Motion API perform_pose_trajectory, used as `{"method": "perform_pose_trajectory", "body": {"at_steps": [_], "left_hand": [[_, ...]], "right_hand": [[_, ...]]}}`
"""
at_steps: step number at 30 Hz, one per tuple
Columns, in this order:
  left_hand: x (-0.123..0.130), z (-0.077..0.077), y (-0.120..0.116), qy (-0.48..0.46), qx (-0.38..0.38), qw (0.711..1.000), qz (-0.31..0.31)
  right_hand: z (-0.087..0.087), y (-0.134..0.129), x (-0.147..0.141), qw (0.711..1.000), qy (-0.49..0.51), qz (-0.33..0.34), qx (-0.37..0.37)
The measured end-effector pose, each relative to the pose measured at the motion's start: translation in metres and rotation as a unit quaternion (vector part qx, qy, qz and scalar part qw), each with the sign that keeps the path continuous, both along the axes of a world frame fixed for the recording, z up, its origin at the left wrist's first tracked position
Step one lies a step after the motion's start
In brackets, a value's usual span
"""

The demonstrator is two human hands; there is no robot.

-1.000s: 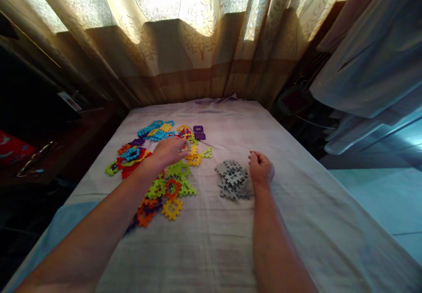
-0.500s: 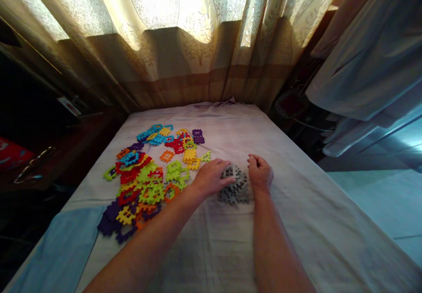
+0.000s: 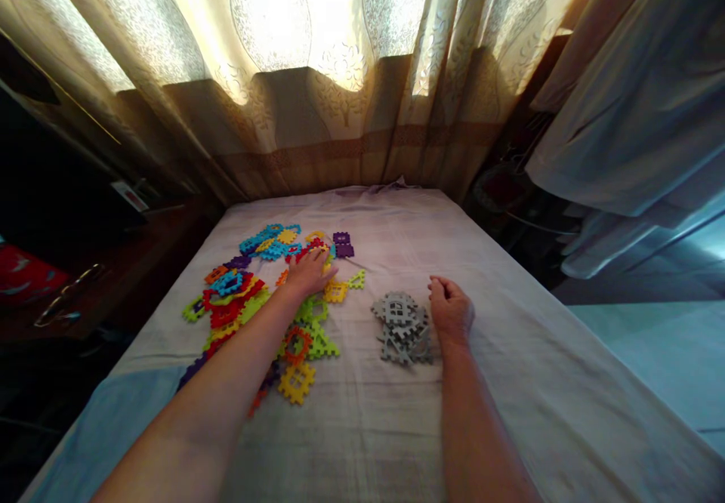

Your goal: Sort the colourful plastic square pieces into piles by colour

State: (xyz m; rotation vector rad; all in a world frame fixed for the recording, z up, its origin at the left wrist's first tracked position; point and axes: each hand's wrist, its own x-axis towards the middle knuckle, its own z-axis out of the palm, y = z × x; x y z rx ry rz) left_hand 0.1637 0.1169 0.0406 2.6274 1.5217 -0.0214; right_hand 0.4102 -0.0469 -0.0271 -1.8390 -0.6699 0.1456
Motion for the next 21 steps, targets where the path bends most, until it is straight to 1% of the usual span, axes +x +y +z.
{"method": "perform_pose_trajectory", "body": {"at_steps": [2,5,8,10,12,14,16,19,21], "left_hand": [[-0.009,-0.001,-0.002,0.002,0.005,1.000,0.016],[-0.020,-0.001,-0.012,0.008,0.016,0.999,0.036],[-0.033,0.000,-0.028,0.009,0.011,0.999,0.048],[-0.045,0.002,-0.042,0.004,0.013,0.998,0.055],[-0.063,0.004,-0.058,-0.003,0.025,0.998,0.064],[-0.087,0.006,-0.078,-0.008,0.039,0.996,0.079],[-0.114,0.006,-0.101,-0.011,0.051,0.992,0.111],[-0.145,-0.001,-0.135,-0.012,0.064,0.984,0.168],[-0.153,-0.010,-0.150,-0.007,0.063,0.979,0.196]], "right_hand": [[0.001,0.000,0.000,1.000,0.002,0.002,-0.005],[0.003,-0.001,-0.001,1.000,0.005,0.001,-0.008],[0.004,-0.001,-0.001,1.000,0.002,-0.002,-0.004],[0.004,-0.001,-0.001,1.000,-0.005,-0.005,-0.002],[0.002,-0.001,0.000,1.000,-0.010,-0.006,-0.002],[0.000,0.000,0.001,1.000,-0.012,-0.006,-0.002],[-0.002,0.001,0.003,1.000,-0.013,-0.004,-0.004],[-0.004,0.002,0.004,1.000,-0.025,-0.003,-0.008],[-0.004,0.002,0.005,0.999,-0.040,-0.006,-0.017]]}}
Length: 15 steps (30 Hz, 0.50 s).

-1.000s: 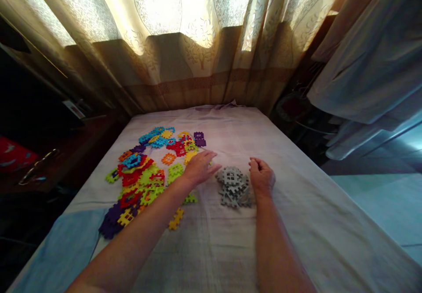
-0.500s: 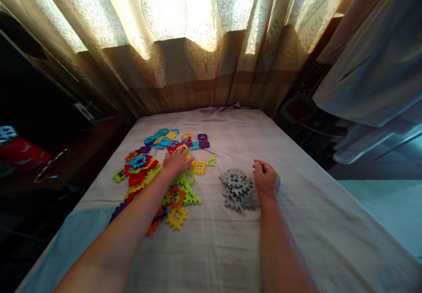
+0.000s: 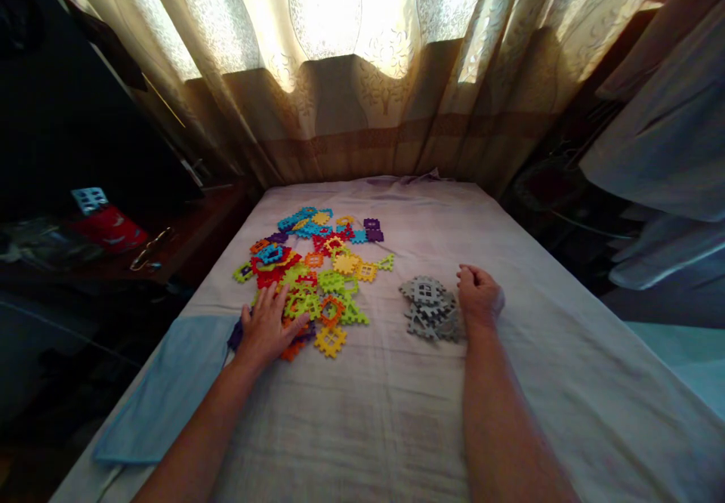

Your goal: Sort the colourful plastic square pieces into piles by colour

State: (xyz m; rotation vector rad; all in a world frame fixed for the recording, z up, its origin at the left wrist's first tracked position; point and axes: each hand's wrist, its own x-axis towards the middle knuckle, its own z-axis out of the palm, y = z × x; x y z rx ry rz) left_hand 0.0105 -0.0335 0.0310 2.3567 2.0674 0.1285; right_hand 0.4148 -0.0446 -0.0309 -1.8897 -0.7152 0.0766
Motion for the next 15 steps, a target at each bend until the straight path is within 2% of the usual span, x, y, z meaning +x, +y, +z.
{"method": "perform_pose_trajectory", "body": {"at_steps": [2,4,8,10,13,15], "left_hand": [[0.002,-0.008,-0.006,-0.005,0.010,1.000,0.001],[0.010,-0.014,0.000,-0.025,0.037,0.999,-0.012],[0.023,-0.015,0.021,-0.078,0.080,0.993,-0.029],[0.023,-0.015,0.024,-0.093,0.092,0.991,-0.032],[0.019,-0.015,0.014,-0.080,0.115,0.988,-0.066],[0.019,-0.016,0.003,-0.060,0.113,0.985,-0.116]], "right_hand": [[0.001,0.001,0.000,1.000,-0.009,-0.001,-0.007],[0.001,0.001,0.000,1.000,-0.006,0.002,-0.005],[0.000,-0.004,-0.002,0.999,0.008,0.009,0.032],[0.001,-0.010,-0.006,0.999,-0.009,0.004,0.041],[0.012,-0.024,-0.022,0.994,-0.097,0.018,0.055],[0.024,-0.032,-0.044,0.978,-0.182,0.066,0.077]]}}
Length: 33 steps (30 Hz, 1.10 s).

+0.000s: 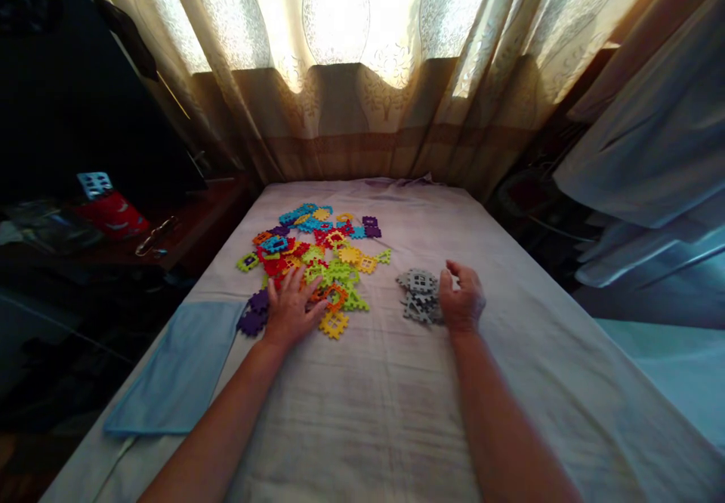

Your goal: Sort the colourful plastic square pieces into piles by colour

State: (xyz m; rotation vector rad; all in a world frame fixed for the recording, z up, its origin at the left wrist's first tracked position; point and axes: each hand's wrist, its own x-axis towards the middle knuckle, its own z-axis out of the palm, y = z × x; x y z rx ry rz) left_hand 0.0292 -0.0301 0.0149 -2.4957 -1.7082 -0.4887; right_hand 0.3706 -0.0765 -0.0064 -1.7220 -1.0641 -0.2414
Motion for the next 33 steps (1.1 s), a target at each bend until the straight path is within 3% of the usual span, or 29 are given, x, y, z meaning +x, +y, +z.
{"method": "perform_pose_trajectory", "body": {"at_steps": [3,6,10,13,17,22,25,28,30,33], "left_hand": [[0.000,-0.001,-0.010,0.012,0.002,1.000,0.004],[-0.004,-0.003,-0.012,-0.019,0.017,0.998,0.052],[-0.023,-0.010,-0.015,-0.091,0.043,0.993,0.062],[-0.036,-0.018,-0.019,-0.132,0.050,0.988,0.056],[-0.039,-0.025,-0.021,-0.165,0.045,0.984,0.054],[-0.034,-0.021,-0.020,-0.178,0.043,0.982,0.052],[-0.033,-0.019,-0.021,-0.184,0.047,0.980,0.051],[-0.033,-0.019,-0.021,-0.187,0.050,0.980,0.049],[-0.033,-0.019,-0.022,-0.188,0.049,0.980,0.049],[-0.033,-0.019,-0.021,-0.190,0.046,0.979,0.052]], "right_hand": [[0.018,-0.008,-0.050,0.987,-0.106,0.123,-0.014],[0.023,-0.011,-0.104,0.944,-0.177,0.263,-0.094],[0.015,-0.009,-0.146,0.900,-0.209,0.314,-0.218],[0.011,-0.013,-0.153,0.879,-0.220,0.346,-0.243],[0.009,-0.029,-0.150,0.882,-0.222,0.366,-0.198],[0.006,-0.047,-0.148,0.897,-0.200,0.375,-0.125],[0.009,-0.040,-0.149,0.919,-0.159,0.346,-0.101],[0.023,-0.017,-0.156,0.931,-0.163,0.294,-0.140],[0.036,0.000,-0.162,0.917,-0.196,0.284,-0.203],[0.054,0.019,-0.171,0.857,-0.271,0.323,-0.296]]}}
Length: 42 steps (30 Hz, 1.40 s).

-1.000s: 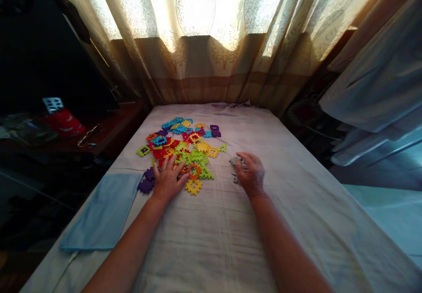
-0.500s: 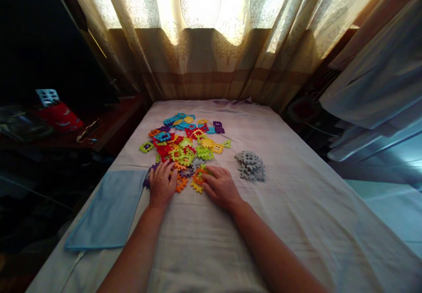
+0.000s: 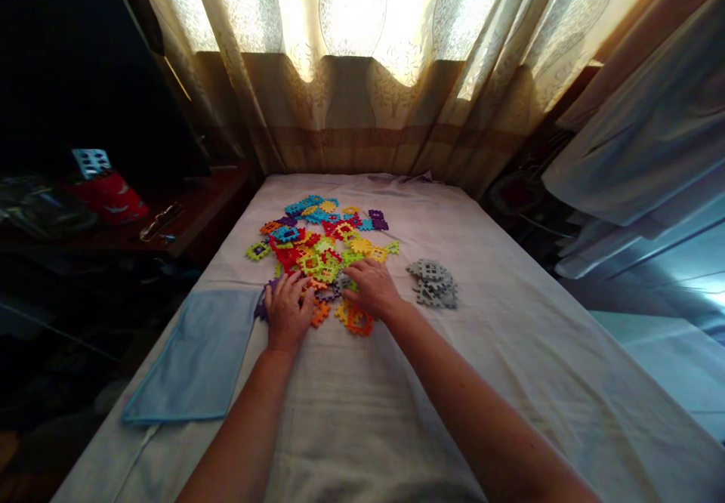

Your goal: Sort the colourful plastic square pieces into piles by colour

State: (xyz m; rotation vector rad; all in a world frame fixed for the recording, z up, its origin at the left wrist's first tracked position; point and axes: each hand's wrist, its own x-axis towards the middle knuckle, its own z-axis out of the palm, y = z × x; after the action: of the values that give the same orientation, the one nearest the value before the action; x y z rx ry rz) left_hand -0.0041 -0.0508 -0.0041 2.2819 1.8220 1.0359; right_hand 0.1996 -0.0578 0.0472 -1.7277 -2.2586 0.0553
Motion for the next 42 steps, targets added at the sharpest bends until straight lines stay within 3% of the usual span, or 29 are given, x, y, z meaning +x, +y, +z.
{"method": "perform_pose_trajectory", "body": {"at_steps": [3,7,10,13,17,20,24,28,34,38,42], "left_hand": [[0.000,0.000,0.001,-0.007,0.002,1.000,0.002],[0.000,0.000,0.002,-0.022,0.006,1.000,0.004],[-0.001,0.000,0.002,-0.024,0.000,1.000,0.004],[-0.002,0.001,0.003,-0.020,-0.001,1.000,0.001],[-0.003,0.001,0.005,-0.017,0.004,1.000,0.000],[-0.002,0.000,0.005,-0.017,0.005,1.000,0.002],[0.000,0.002,0.004,-0.012,0.005,1.000,0.001],[0.000,0.002,0.004,-0.004,0.003,1.000,-0.004],[-0.002,0.001,0.005,-0.004,0.003,1.000,-0.011],[-0.001,0.000,0.005,-0.007,0.003,1.000,-0.009],[0.001,0.000,0.005,-0.010,0.006,1.000,-0.001]], "right_hand": [[0.008,0.008,-0.006,0.995,-0.075,0.039,-0.051],[0.008,0.013,-0.007,0.995,-0.079,0.022,-0.061],[0.007,0.020,-0.001,0.997,-0.020,-0.009,-0.071],[0.006,0.031,0.013,0.987,0.129,-0.070,-0.065],[0.000,0.038,0.049,0.909,0.402,-0.112,-0.005],[-0.007,0.028,0.087,0.859,0.482,-0.164,0.049],[-0.018,0.005,0.132,0.846,0.451,-0.266,0.099],[-0.027,-0.012,0.152,0.855,0.402,-0.302,0.125],[-0.038,-0.019,0.161,0.861,0.357,-0.341,0.125],[-0.032,-0.025,0.165,0.868,0.275,-0.380,0.162],[-0.020,-0.027,0.142,0.898,0.214,-0.332,0.196]]}}
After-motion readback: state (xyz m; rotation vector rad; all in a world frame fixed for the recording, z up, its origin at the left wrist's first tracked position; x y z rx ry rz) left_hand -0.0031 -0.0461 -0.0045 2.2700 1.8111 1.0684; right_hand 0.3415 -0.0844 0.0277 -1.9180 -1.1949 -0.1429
